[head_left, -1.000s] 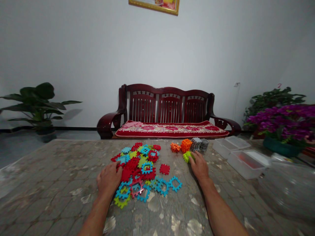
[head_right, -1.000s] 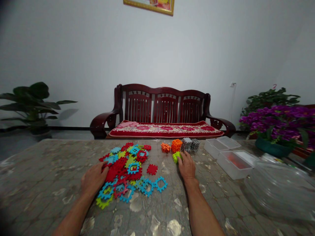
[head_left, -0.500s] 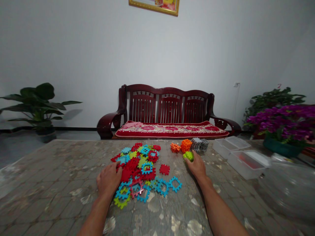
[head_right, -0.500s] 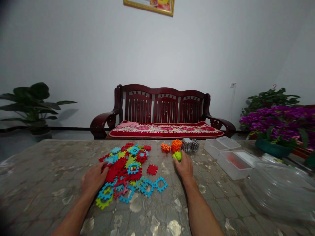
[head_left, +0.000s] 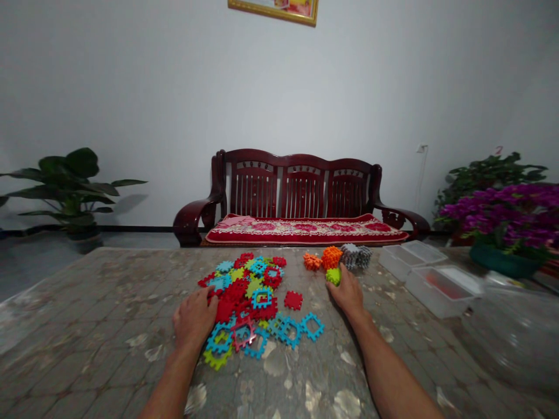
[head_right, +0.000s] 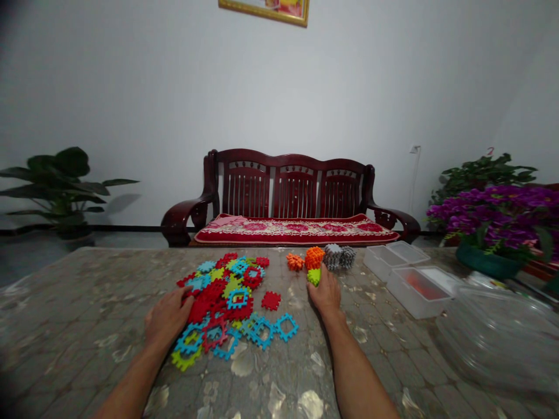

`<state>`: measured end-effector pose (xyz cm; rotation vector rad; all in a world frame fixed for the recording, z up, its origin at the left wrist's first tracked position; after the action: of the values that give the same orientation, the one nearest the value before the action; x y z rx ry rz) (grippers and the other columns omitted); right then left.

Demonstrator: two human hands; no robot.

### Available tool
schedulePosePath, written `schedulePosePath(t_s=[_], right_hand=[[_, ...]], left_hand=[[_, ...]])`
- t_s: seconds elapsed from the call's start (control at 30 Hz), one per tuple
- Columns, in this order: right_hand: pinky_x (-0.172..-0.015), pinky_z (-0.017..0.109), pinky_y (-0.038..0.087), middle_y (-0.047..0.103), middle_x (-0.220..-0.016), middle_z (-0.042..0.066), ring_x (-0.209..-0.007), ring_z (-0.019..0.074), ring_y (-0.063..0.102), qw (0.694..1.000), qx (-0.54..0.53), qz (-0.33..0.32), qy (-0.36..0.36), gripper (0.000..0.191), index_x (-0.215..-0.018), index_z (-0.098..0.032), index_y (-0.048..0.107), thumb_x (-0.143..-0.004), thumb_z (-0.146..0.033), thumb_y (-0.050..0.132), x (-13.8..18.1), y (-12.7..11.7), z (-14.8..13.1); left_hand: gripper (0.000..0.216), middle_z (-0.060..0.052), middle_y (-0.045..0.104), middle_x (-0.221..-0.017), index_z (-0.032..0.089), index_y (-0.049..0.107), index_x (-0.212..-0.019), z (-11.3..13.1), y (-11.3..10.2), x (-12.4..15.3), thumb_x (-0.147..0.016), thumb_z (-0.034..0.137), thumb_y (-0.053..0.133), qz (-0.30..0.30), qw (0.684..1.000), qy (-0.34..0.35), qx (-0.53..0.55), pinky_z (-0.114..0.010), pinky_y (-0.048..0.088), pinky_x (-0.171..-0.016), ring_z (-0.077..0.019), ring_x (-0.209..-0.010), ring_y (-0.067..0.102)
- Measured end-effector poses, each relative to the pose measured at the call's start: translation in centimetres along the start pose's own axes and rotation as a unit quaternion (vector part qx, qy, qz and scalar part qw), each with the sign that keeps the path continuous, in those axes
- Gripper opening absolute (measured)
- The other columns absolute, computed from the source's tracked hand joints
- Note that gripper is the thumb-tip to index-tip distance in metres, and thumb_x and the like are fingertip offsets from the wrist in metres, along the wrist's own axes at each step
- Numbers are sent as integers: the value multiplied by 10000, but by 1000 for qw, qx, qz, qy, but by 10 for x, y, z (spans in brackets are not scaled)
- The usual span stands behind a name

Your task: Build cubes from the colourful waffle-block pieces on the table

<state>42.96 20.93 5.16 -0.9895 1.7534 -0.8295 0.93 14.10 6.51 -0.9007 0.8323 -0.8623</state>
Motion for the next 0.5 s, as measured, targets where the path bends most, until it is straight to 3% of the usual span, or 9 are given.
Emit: schedulePosePath(t_s=[0.17, 0.3, 0.5], right_hand=[[-984, 349, 430, 678, -1276, 164, -1207, 311, 614, 999, 33, -9, 9, 704, -1505, -142, 435, -881, -383, 654, 3, -5, -4], [-970, 365, 426, 673, -1271, 200, -1186, 334, 616, 998, 60, -16, 22, 738, -1506, -93, 419, -886, -413, 659, 4, -10, -4], [-943, 371, 417, 678, -1249, 217, -1157, 337, 622, 995, 89, -28, 27, 632, -1448, -78, 473, -920, -397, 613, 3, -12, -3]], left_hand=[[465, -140, 690, -1370, 189, 681, -1310, 0, 0, 0, -971, 318, 389, 7, 1000, 5, -1, -505, 441, -1111, -316, -1282, 618], [464, -119, 678, -1396, 207, 668, -1325, -1, 0, 1, -979, 325, 381, 1, 1000, 3, 2, -496, 414, -1139, -303, -1321, 590], [462, -122, 678, -1394, 207, 669, -1320, 0, -1, 0, -982, 326, 376, -3, 1000, 0, -2, -506, 420, -1132, -305, -1310, 597]])
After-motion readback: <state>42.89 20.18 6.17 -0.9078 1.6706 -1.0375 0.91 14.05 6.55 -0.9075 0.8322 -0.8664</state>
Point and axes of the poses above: each hand's wrist, its own x-axis away from the middle knuckle, its own y-axis out of the palm, z = x × y, the point moved 3 cm from there along -x, towards the middle knuckle
